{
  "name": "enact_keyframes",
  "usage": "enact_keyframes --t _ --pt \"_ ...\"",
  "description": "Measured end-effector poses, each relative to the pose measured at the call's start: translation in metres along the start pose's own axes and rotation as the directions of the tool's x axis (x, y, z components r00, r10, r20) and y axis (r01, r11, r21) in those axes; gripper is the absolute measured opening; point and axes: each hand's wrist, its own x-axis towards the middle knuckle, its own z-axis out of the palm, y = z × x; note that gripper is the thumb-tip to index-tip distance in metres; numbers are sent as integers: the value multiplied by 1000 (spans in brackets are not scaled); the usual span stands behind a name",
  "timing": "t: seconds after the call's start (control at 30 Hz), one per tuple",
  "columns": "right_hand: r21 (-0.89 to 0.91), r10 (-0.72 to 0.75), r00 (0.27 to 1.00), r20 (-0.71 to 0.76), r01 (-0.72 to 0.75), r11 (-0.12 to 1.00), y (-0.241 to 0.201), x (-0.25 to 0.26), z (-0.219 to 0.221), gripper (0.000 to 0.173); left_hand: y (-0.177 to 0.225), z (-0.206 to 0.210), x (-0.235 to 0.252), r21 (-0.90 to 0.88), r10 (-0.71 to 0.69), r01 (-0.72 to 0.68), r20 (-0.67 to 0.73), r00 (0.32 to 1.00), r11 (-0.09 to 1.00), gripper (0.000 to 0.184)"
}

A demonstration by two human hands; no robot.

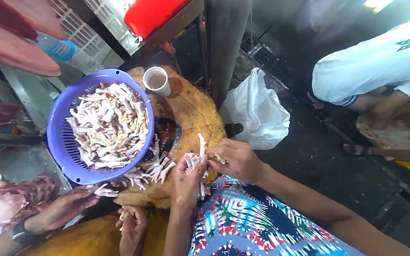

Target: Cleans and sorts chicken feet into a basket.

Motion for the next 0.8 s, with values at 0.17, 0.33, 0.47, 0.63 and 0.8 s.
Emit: enact_keyframes --t 0.17,0.33,0.47,0.63,0.8 --pt "-153 -52 999 3 52 987 -4 -2 -2 18 -3 5 -3 163 96 -96 10 995 982 22" --pt "-230 10 998 -63 -25 973 14 6 -1 12 -2 1 -7 177 72 -78 39 997 981 18" --pt "-23 303 950 -79 -306 952 28 12 -8 13 -2 -1 -8 84 -18 18 0 1000 996 22" --pt "341 76 967 243 -159 927 25 1 -5 48 10 -17 0 96 -182 172 101 978 980 22" --pt "402 56 987 154 -114 909 18 1 13 30 4 -20 11 -231 27 -28 -8 1000 973 38"
